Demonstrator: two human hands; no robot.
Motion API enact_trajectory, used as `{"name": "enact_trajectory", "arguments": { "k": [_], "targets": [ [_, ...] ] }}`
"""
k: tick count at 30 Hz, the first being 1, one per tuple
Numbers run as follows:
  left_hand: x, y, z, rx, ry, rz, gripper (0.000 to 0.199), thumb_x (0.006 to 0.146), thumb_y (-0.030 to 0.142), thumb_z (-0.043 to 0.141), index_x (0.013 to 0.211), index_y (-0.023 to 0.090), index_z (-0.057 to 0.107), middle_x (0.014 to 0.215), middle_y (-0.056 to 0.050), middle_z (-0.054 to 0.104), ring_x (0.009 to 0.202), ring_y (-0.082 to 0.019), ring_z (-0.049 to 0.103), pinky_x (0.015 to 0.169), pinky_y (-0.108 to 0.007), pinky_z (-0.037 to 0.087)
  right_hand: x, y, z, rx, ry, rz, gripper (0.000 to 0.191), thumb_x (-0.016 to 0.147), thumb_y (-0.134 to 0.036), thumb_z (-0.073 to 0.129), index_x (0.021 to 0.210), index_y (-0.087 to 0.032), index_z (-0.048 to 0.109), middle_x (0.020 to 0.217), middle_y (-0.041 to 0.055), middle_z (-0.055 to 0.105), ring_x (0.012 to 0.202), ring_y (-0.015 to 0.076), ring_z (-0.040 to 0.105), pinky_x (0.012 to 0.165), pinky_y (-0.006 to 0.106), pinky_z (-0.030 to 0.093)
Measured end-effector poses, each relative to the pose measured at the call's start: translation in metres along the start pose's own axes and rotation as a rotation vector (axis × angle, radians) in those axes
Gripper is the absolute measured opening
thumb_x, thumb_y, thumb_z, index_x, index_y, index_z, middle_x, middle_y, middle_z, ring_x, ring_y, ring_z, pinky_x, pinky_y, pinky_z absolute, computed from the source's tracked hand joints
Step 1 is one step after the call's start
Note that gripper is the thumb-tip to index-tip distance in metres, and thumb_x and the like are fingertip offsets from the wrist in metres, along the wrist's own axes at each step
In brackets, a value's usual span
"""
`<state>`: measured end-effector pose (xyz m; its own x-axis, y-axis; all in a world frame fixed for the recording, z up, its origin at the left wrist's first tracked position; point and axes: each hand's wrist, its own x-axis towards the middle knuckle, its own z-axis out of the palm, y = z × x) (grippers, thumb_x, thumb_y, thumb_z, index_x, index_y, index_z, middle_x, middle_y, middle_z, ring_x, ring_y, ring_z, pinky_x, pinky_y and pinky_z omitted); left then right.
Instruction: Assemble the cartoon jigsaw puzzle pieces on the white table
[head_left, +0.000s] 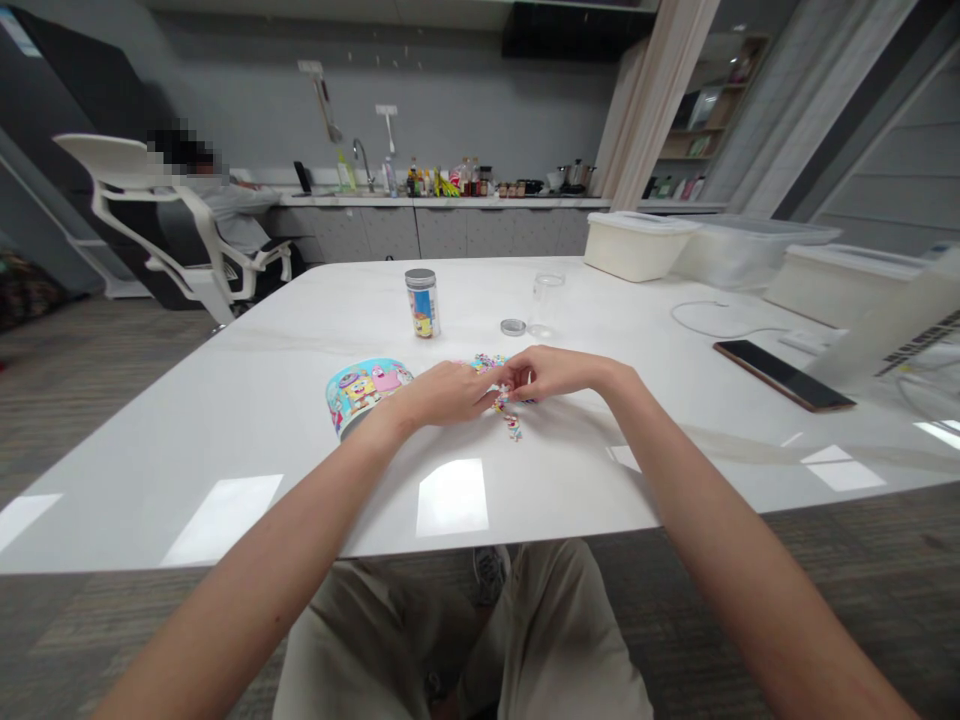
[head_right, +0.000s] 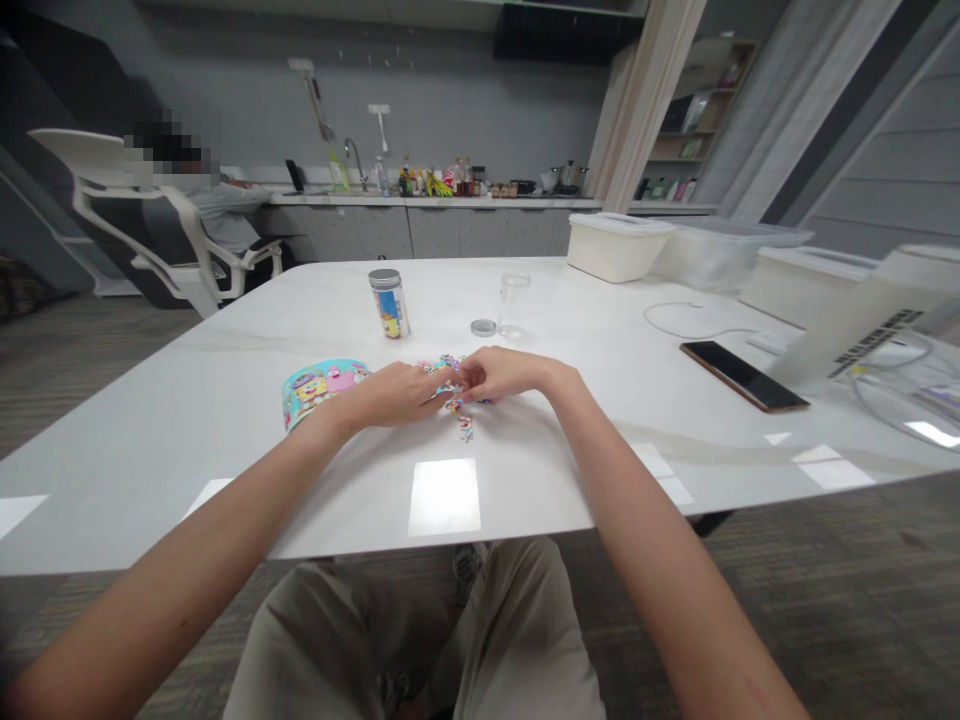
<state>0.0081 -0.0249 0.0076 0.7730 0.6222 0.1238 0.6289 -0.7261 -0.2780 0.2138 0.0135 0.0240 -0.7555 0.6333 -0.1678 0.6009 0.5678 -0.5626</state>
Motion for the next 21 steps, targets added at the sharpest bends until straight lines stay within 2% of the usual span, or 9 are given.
{"name": "enact_trajectory", "arguments": {
  "k": [12,21],
  "targets": [
    [0.0009,0.0003,-0.0013,0.019,-0.029,-0.024,0.032,0.1,0.03,0.032,0.12,0.015,0.052,0.083,-0.009,0.071,0.075,-0.022,0.068,0.06,-0.028,0.039,-0.0025,0.0,-0.0013,-0.004,-0.006,0.014,0.021,0.078,-0.038,0.063,0.076,-0.017,0.061,0.065,-0.0006,0.058,0.06,0.0127,0.053,0.056,0.026,0.038],
    [0.001,-0.001,-0.0014,-0.003,0.007,0.003,0.032,0.1,0.034,0.032,0.121,0.018,0.052,0.082,-0.007,0.07,0.073,-0.021,0.067,0.059,-0.028,0.038,-0.0023,-0.0021,-0.0006,0.001,-0.014,0.007,0.019,0.077,-0.036,0.063,0.076,-0.017,0.059,0.064,-0.0014,0.057,0.06,0.0123,0.052,0.056,0.025,0.037]
  ]
}}
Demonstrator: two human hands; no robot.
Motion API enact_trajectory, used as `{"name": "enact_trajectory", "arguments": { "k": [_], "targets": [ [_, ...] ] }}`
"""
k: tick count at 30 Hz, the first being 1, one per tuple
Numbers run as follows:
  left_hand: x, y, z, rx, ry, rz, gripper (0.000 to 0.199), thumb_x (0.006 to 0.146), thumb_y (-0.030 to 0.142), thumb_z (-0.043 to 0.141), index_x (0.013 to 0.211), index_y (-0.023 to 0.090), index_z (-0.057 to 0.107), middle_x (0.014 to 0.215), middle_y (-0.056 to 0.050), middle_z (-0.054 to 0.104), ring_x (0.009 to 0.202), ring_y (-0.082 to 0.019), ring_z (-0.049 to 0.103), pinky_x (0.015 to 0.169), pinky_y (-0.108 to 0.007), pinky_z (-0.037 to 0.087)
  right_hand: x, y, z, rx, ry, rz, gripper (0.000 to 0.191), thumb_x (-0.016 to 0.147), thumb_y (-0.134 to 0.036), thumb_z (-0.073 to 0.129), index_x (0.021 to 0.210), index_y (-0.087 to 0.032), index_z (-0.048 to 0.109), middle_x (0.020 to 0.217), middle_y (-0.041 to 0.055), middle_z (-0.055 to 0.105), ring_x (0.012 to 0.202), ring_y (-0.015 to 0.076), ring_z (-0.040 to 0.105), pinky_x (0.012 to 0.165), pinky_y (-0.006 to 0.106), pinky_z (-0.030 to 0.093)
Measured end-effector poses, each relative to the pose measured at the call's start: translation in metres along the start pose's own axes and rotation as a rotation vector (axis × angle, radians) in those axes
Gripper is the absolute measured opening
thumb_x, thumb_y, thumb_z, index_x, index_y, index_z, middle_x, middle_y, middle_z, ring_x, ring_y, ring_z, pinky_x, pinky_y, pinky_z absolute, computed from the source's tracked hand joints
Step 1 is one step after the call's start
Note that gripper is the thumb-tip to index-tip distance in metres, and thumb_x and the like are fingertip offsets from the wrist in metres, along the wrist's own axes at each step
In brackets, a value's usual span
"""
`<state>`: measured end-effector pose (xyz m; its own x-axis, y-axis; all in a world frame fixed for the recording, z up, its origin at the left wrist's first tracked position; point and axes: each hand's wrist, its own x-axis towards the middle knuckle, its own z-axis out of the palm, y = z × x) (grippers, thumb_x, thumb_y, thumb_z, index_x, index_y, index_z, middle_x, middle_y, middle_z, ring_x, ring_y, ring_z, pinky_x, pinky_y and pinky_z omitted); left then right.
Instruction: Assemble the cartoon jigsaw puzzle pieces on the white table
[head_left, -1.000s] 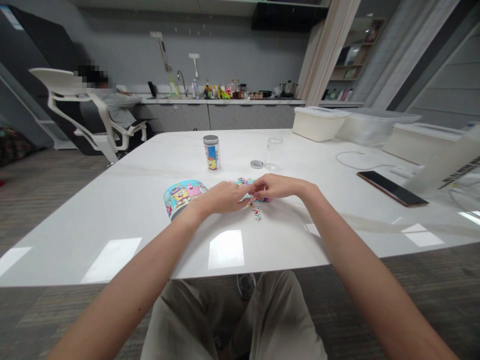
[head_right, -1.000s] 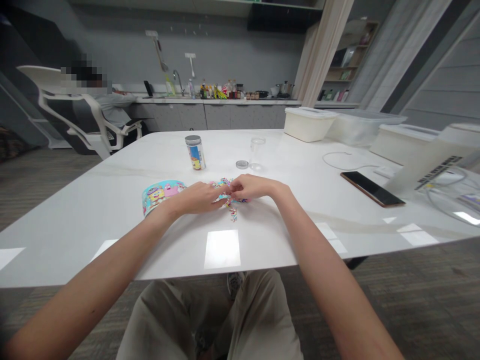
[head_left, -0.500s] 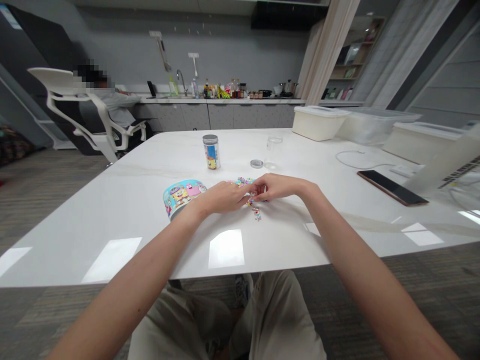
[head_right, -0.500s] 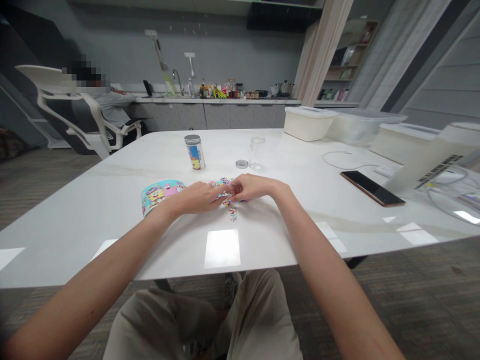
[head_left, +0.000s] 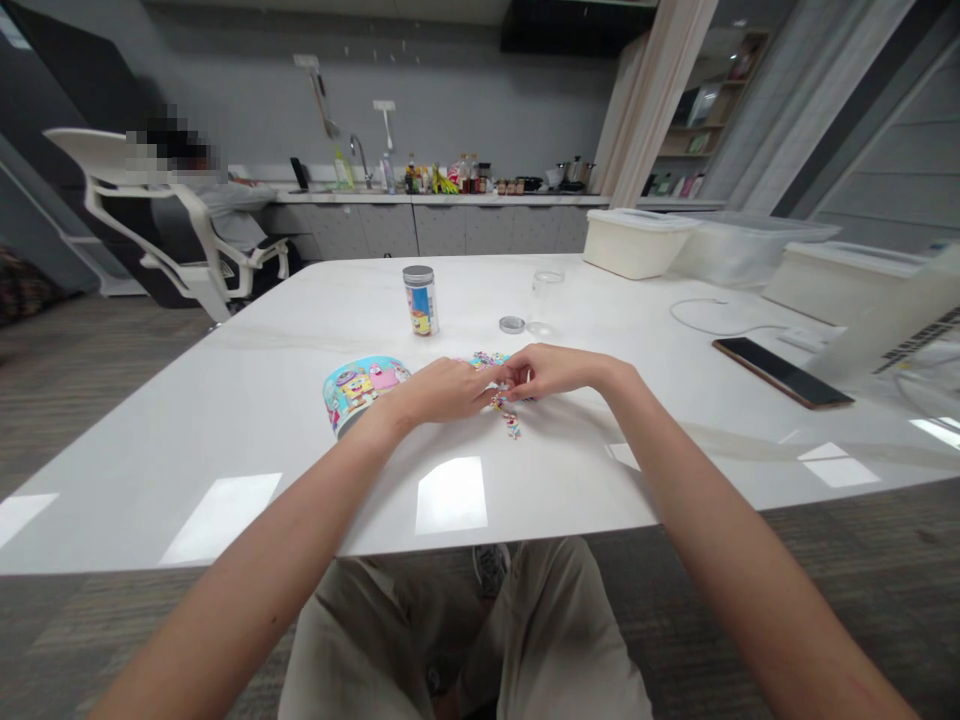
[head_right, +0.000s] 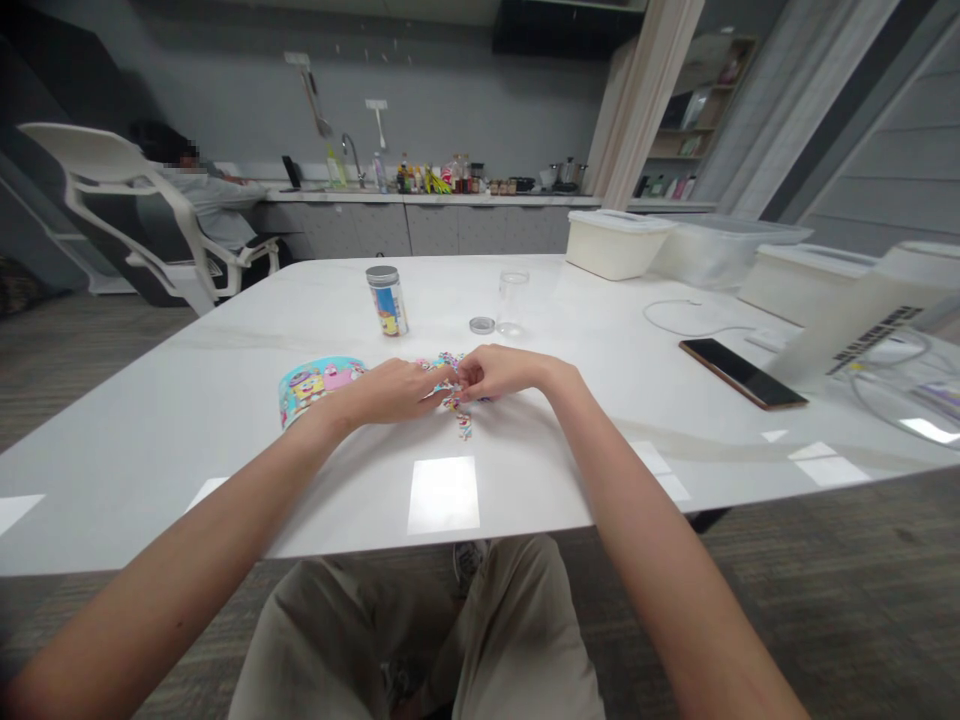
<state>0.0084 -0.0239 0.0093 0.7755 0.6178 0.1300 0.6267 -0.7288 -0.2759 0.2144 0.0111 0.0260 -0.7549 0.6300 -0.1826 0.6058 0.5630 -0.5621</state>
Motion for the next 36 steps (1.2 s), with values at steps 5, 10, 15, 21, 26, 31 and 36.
{"name": "enact_trajectory", "arguments": {
  "k": [5,10,15,21,26,31,36],
  "targets": [
    [-0.0001,0.0011,-0.0025,0.034,-0.041,-0.009,0.03,0.099,0.032,0.033,0.111,0.018,0.056,0.081,-0.007,0.07,0.072,-0.02,0.067,0.057,-0.028,0.037,0.0009,0.0021,0.0,0.003,0.001,-0.004,0.017,0.076,-0.033,0.064,0.075,-0.018,0.058,0.064,-0.0014,0.058,0.06,0.0124,0.051,0.056,0.025,0.037],
    [0.0002,0.0016,-0.003,0.02,-0.047,-0.011,0.034,0.1,0.035,0.03,0.11,0.018,0.058,0.079,-0.006,0.07,0.071,-0.019,0.066,0.058,-0.028,0.037,0.0002,0.0011,-0.0005,-0.013,-0.013,-0.018,0.022,0.077,-0.038,0.064,0.075,-0.018,0.058,0.067,-0.0003,0.059,0.063,0.0133,0.052,0.059,0.026,0.038],
    [0.0003,0.0013,-0.003,-0.006,-0.05,-0.006,0.035,0.101,0.034,0.029,0.115,0.019,0.057,0.078,-0.006,0.069,0.073,-0.02,0.066,0.059,-0.028,0.037,-0.0012,-0.0037,-0.001,-0.005,-0.019,-0.014,0.024,0.076,-0.04,0.064,0.077,-0.017,0.059,0.07,0.0014,0.06,0.065,0.0139,0.052,0.06,0.026,0.039],
    [0.0004,0.0011,-0.0029,0.004,-0.063,-0.006,0.034,0.1,0.033,0.03,0.11,0.018,0.059,0.077,-0.007,0.069,0.071,-0.021,0.066,0.059,-0.029,0.037,-0.0011,-0.0018,-0.0005,-0.033,-0.003,0.006,0.02,0.076,-0.037,0.063,0.077,-0.017,0.06,0.07,0.0008,0.06,0.064,0.0133,0.052,0.058,0.025,0.038],
    [0.0008,0.0016,-0.0038,0.007,-0.068,-0.022,0.033,0.099,0.033,0.03,0.104,0.018,0.06,0.078,-0.007,0.07,0.072,-0.021,0.066,0.059,-0.029,0.037,-0.0007,0.0001,-0.0006,-0.047,-0.011,0.011,0.019,0.079,-0.035,0.059,0.078,-0.016,0.062,0.068,0.0008,0.06,0.062,0.0128,0.051,0.056,0.025,0.037],
    [0.0005,0.0006,-0.0007,-0.005,-0.079,-0.029,0.032,0.098,0.033,0.032,0.105,0.018,0.059,0.081,-0.007,0.07,0.073,-0.02,0.065,0.061,-0.029,0.038,-0.0005,0.0006,-0.001,-0.036,-0.014,0.009,0.015,0.079,-0.029,0.056,0.079,-0.016,0.063,0.068,0.0011,0.06,0.061,0.0122,0.051,0.056,0.025,0.039],
    [-0.0008,-0.0004,-0.0029,-0.048,-0.085,0.001,0.029,0.095,0.032,0.036,0.098,0.019,0.062,0.077,-0.006,0.069,0.068,-0.02,0.063,0.058,-0.029,0.035,-0.0004,0.0016,-0.0011,-0.007,-0.005,0.016,0.014,0.077,-0.027,0.057,0.081,-0.016,0.064,0.071,0.0019,0.063,0.062,0.0128,0.054,0.056,0.024,0.04]
  ]
}}
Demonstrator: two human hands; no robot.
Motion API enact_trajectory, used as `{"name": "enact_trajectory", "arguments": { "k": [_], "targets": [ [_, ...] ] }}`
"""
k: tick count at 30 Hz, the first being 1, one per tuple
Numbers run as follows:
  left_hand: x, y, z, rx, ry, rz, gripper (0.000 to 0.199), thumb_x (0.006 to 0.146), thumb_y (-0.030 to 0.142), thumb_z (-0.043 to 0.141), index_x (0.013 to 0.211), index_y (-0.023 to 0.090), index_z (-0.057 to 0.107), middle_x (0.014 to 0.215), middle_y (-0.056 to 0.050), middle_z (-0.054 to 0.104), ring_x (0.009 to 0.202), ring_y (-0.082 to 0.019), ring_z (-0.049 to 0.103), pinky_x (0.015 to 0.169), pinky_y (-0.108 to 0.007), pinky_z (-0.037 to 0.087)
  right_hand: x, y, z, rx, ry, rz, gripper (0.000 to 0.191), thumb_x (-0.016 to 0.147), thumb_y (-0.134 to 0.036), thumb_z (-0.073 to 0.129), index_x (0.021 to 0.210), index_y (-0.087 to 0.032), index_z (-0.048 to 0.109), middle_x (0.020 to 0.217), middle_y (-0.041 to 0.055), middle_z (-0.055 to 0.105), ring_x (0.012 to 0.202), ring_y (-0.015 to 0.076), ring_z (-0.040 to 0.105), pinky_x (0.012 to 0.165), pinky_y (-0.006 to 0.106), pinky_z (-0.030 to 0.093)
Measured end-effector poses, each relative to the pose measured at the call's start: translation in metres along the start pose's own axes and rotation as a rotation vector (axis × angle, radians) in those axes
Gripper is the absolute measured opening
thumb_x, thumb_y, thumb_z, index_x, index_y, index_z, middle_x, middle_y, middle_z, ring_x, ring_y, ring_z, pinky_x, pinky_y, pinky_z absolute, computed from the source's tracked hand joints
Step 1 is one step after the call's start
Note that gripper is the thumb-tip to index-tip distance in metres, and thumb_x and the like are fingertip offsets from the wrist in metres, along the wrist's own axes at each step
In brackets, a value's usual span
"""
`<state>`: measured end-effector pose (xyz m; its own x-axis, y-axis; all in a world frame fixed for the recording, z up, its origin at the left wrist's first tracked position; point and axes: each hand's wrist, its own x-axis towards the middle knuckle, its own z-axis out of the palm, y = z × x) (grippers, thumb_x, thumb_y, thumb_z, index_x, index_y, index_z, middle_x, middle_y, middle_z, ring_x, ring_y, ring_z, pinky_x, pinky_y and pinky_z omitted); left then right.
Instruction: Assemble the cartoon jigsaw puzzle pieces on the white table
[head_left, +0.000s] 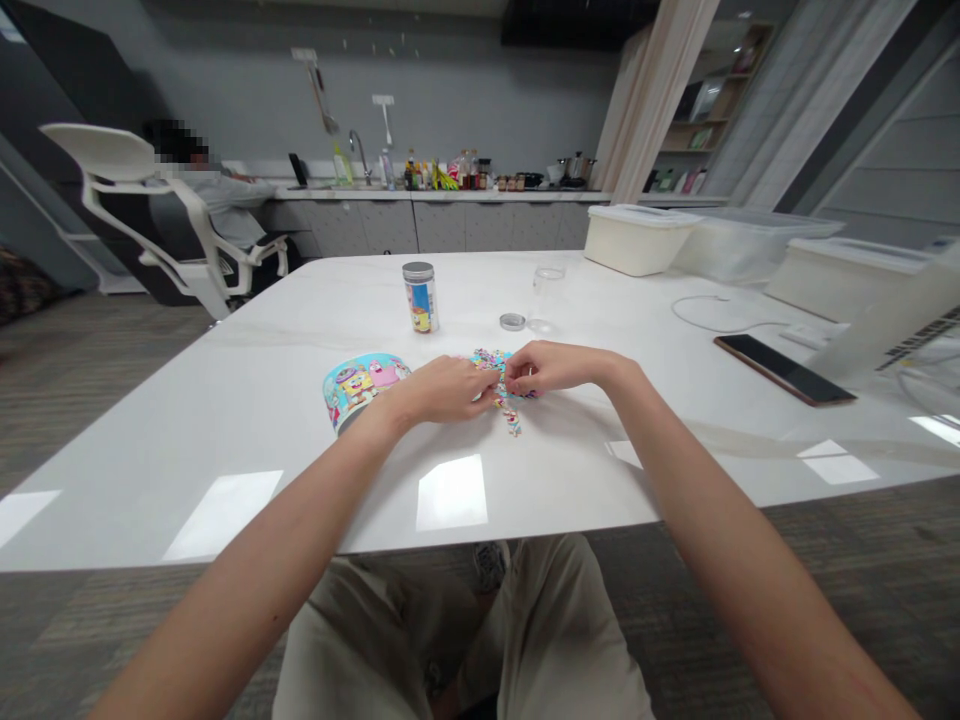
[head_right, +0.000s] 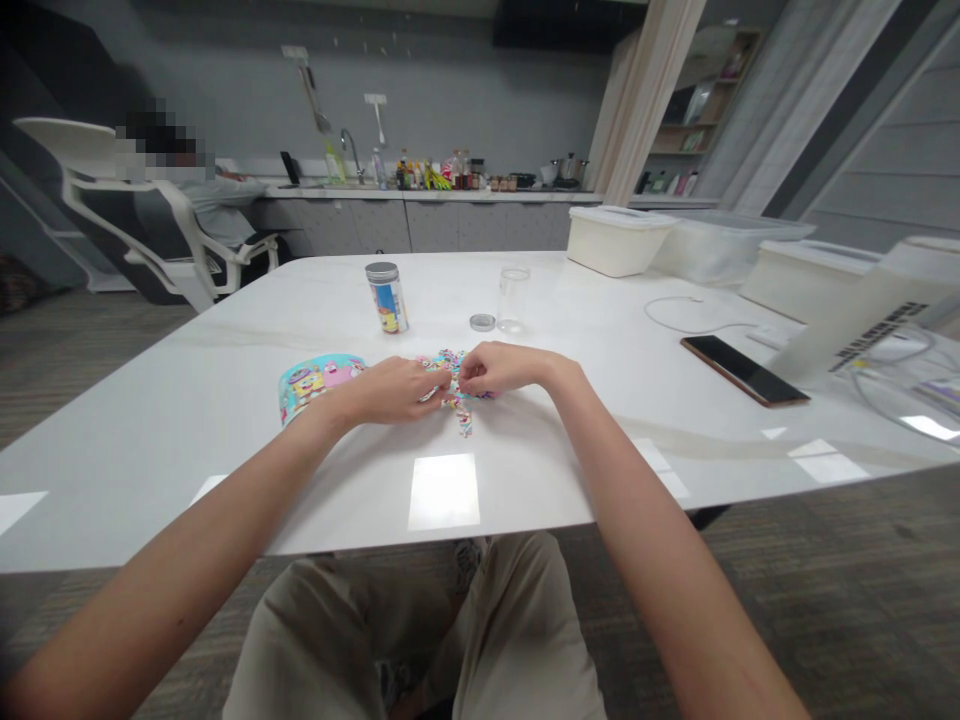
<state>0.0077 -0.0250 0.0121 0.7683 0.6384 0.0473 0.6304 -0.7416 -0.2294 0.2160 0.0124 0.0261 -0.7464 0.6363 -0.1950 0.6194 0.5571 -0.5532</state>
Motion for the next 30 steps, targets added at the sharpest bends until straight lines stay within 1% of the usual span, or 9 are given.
{"name": "enact_trajectory", "arguments": {
  "k": [4,9,14,17,20,22,25,28,30],
  "targets": [
    [-0.001,0.001,-0.006,-0.087,-0.039,0.044,0.023,0.088,0.025,0.042,0.08,0.02,0.063,0.069,-0.003,0.066,0.065,-0.018,0.059,0.056,-0.028,0.031,0.0,0.001,0.0,0.0,0.01,0.02,0.013,0.076,-0.025,0.056,0.081,-0.016,0.064,0.07,0.0017,0.064,0.062,0.0129,0.055,0.057,0.024,0.041],
    [-0.001,0.002,-0.008,-0.241,-0.142,0.092,0.02,0.076,0.023,0.049,0.061,0.019,0.061,0.058,-0.001,0.062,0.054,-0.014,0.05,0.05,-0.027,0.026,-0.001,0.0,-0.001,-0.076,0.029,0.048,0.012,0.077,-0.024,0.055,0.08,-0.016,0.064,0.07,0.0022,0.065,0.063,0.0134,0.056,0.06,0.025,0.041],
    [-0.003,0.002,-0.007,-0.254,-0.124,0.09,0.02,0.069,0.022,0.05,0.051,0.019,0.057,0.053,-0.002,0.061,0.047,-0.013,0.043,0.049,-0.028,0.026,-0.004,-0.001,-0.003,-0.11,0.038,0.092,0.013,0.077,-0.027,0.056,0.08,-0.016,0.064,0.07,0.0028,0.066,0.065,0.0141,0.055,0.061,0.026,0.04],
    [-0.005,0.001,-0.006,-0.258,-0.108,0.079,0.022,0.069,0.024,0.05,0.048,0.019,0.055,0.051,-0.002,0.06,0.044,-0.012,0.038,0.047,-0.028,0.025,-0.006,0.001,-0.006,-0.138,0.057,0.103,0.012,0.077,-0.026,0.055,0.077,-0.016,0.063,0.071,0.0026,0.065,0.065,0.0137,0.053,0.06,0.026,0.038],
    [-0.008,-0.002,-0.008,-0.271,-0.129,0.073,0.025,0.071,0.026,0.051,0.047,0.019,0.054,0.049,-0.001,0.057,0.044,-0.011,0.036,0.047,-0.028,0.025,-0.007,0.007,-0.009,-0.174,0.097,0.119,0.012,0.076,-0.024,0.054,0.077,-0.016,0.063,0.072,0.0024,0.065,0.065,0.0134,0.052,0.06,0.026,0.036],
    [-0.009,-0.005,-0.01,-0.298,-0.172,0.057,0.027,0.073,0.028,0.052,0.048,0.019,0.055,0.049,-0.001,0.057,0.045,-0.011,0.038,0.047,-0.027,0.026,-0.007,0.013,-0.01,-0.188,0.124,0.145,0.014,0.076,-0.024,0.053,0.077,-0.016,0.064,0.071,0.0026,0.064,0.065,0.0135,0.052,0.06,0.026,0.036],
    [-0.012,-0.011,-0.012,-0.362,-0.25,-0.001,0.028,0.075,0.035,0.055,0.053,0.018,0.058,0.051,0.0,0.058,0.046,-0.011,0.042,0.046,-0.025,0.027,-0.007,0.019,-0.011,-0.199,0.135,0.172,0.015,0.077,-0.025,0.053,0.077,-0.016,0.065,0.071,0.0032,0.064,0.064,0.0136,0.051,0.059,0.027,0.035],
    [-0.013,-0.015,-0.011,-0.392,-0.275,-0.034,0.033,0.076,0.044,0.058,0.055,0.018,0.06,0.052,0.0,0.058,0.046,-0.011,0.045,0.046,-0.025,0.028,-0.007,0.021,-0.011,-0.196,0.122,0.19,0.017,0.079,-0.027,0.052,0.079,-0.016,0.065,0.072,0.0035,0.064,0.064,0.0136,0.052,0.059,0.027,0.036],
    [-0.014,-0.017,-0.009,-0.388,-0.274,-0.04,0.04,0.08,0.049,0.054,0.055,0.018,0.06,0.05,-0.001,0.056,0.044,-0.012,0.043,0.046,-0.026,0.028,-0.007,0.021,-0.012,-0.198,0.121,0.198,0.018,0.08,-0.027,0.052,0.08,-0.016,0.066,0.073,0.0038,0.064,0.064,0.0137,0.052,0.06,0.027,0.037]
  ]
}}
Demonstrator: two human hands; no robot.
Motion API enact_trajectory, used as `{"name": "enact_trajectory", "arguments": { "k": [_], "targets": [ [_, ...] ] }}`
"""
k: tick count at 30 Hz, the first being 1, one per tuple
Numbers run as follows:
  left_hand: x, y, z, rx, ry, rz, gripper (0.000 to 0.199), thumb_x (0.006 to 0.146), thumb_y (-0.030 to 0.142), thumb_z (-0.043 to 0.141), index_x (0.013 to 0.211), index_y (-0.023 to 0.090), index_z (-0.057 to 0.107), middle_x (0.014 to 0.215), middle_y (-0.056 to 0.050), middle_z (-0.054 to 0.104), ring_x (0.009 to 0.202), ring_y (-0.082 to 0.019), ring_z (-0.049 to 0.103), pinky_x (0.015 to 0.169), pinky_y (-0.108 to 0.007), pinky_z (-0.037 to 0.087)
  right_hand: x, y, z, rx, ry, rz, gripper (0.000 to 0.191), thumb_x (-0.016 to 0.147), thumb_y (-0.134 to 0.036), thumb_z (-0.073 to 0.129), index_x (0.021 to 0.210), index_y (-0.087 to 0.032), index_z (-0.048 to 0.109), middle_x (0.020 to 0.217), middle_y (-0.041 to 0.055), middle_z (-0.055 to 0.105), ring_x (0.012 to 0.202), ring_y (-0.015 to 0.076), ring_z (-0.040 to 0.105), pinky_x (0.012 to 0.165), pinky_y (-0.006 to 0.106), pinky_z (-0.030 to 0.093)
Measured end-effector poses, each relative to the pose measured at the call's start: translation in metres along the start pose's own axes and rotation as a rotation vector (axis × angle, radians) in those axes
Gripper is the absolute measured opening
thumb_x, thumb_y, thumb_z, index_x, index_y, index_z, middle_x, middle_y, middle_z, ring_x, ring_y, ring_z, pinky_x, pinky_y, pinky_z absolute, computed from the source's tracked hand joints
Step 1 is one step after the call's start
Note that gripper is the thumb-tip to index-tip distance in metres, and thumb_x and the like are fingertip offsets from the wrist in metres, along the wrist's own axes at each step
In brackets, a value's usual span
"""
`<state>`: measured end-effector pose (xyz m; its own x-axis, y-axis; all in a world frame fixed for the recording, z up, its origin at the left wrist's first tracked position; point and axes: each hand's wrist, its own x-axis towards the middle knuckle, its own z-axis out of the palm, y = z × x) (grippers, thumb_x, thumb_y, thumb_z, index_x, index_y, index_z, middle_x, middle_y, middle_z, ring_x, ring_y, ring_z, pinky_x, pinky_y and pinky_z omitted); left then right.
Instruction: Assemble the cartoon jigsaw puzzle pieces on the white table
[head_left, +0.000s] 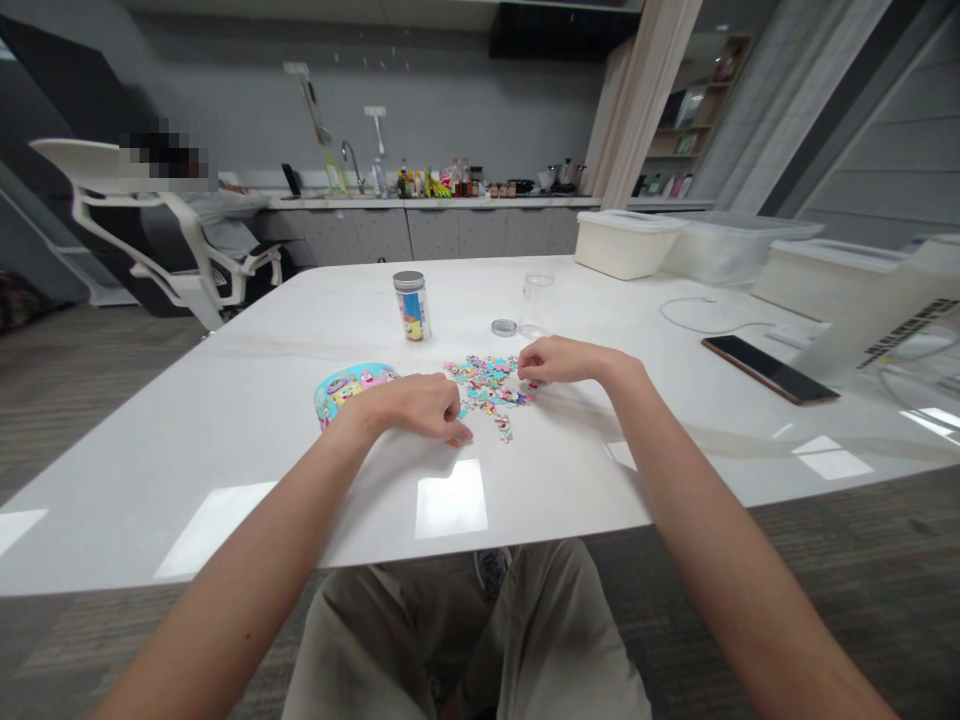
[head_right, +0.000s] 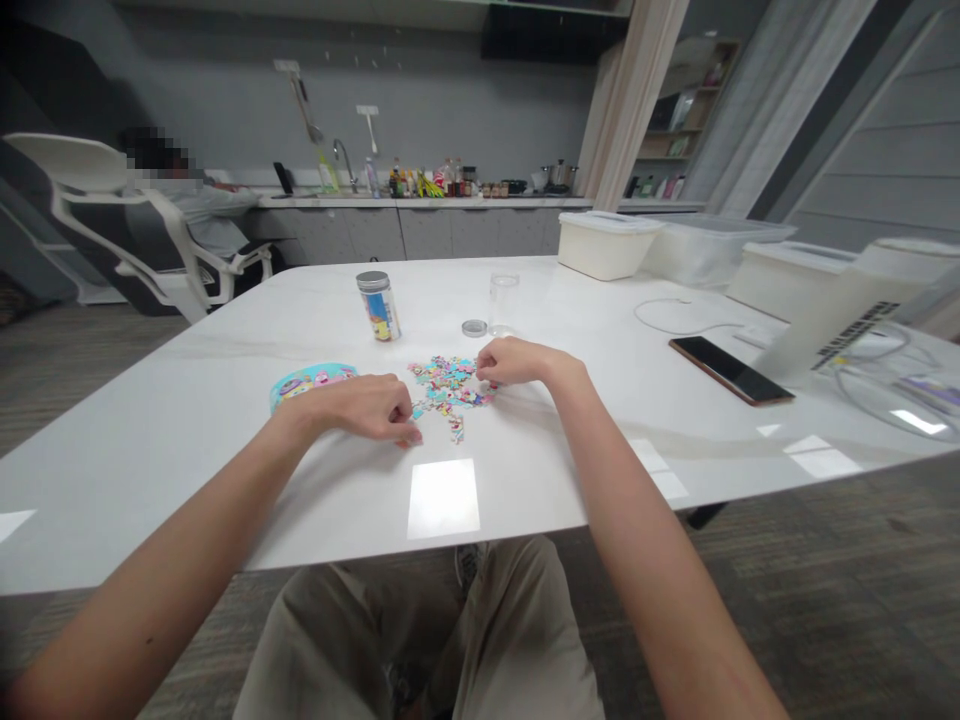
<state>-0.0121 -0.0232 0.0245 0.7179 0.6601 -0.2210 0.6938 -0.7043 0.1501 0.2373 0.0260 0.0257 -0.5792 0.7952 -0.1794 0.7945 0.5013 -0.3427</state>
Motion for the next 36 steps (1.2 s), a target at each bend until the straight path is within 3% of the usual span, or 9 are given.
{"name": "enact_trajectory", "arguments": {
  "k": [5,11,16,20,23,30,36],
  "targets": [
    [0.0,0.001,0.0,0.091,0.056,-0.048,0.037,0.084,0.038,0.045,0.059,0.017,0.062,0.052,-0.003,0.059,0.042,-0.012,0.041,0.045,-0.028,0.026,0.0,0.001,-0.002,-0.027,0.008,0.034,0.018,0.081,-0.028,0.052,0.081,-0.016,0.066,0.076,0.0046,0.066,0.067,0.0144,0.054,0.061,0.026,0.037],
    [0.0,-0.005,-0.002,0.279,0.076,-0.208,0.036,0.085,0.029,0.038,0.075,0.017,0.071,0.077,-0.013,0.072,0.061,-0.019,0.061,0.053,-0.029,0.036,-0.003,0.003,-0.003,-0.014,-0.014,0.1,0.015,0.08,-0.024,0.054,0.08,-0.015,0.066,0.081,0.007,0.069,0.071,0.0167,0.058,0.063,0.026,0.039],
    [-0.002,-0.014,-0.003,0.353,0.067,-0.307,0.041,0.089,0.032,0.034,0.084,0.015,0.071,0.087,-0.017,0.072,0.074,-0.025,0.066,0.063,-0.032,0.043,-0.005,0.002,-0.004,0.002,-0.035,0.147,0.015,0.079,-0.026,0.055,0.082,-0.016,0.067,0.079,0.0063,0.069,0.069,0.0171,0.058,0.062,0.026,0.04],
    [-0.003,-0.013,-0.003,0.34,0.067,-0.3,0.044,0.093,0.041,0.032,0.097,0.015,0.067,0.086,-0.017,0.07,0.075,-0.027,0.067,0.064,-0.034,0.044,-0.005,0.001,-0.003,0.014,-0.05,0.118,0.015,0.078,-0.024,0.055,0.084,-0.016,0.067,0.079,0.0055,0.068,0.07,0.016,0.057,0.062,0.026,0.04],
    [-0.002,-0.011,-0.002,0.353,0.081,-0.274,0.037,0.095,0.036,0.032,0.109,0.017,0.061,0.086,-0.015,0.07,0.073,-0.026,0.066,0.063,-0.032,0.043,-0.004,-0.002,-0.001,0.02,-0.052,0.06,0.014,0.076,-0.023,0.056,0.084,-0.017,0.066,0.079,0.0042,0.067,0.07,0.0152,0.056,0.061,0.026,0.038],
    [0.002,-0.012,0.002,0.308,0.105,-0.229,0.035,0.094,0.045,0.038,0.11,0.021,0.058,0.08,-0.01,0.068,0.07,-0.023,0.065,0.062,-0.029,0.041,-0.004,-0.014,0.003,0.056,-0.064,-0.068,0.026,0.077,-0.043,0.062,0.085,-0.019,0.067,0.078,0.0027,0.068,0.069,0.0149,0.056,0.061,0.027,0.038],
    [0.003,-0.013,0.004,0.282,0.094,-0.249,0.034,0.095,0.041,0.035,0.111,0.021,0.058,0.084,-0.011,0.069,0.072,-0.023,0.065,0.064,-0.03,0.042,-0.004,-0.019,0.003,0.053,-0.085,-0.072,0.026,0.077,-0.041,0.063,0.088,-0.018,0.068,0.081,0.0037,0.068,0.07,0.0149,0.057,0.062,0.027,0.039]
  ]
}}
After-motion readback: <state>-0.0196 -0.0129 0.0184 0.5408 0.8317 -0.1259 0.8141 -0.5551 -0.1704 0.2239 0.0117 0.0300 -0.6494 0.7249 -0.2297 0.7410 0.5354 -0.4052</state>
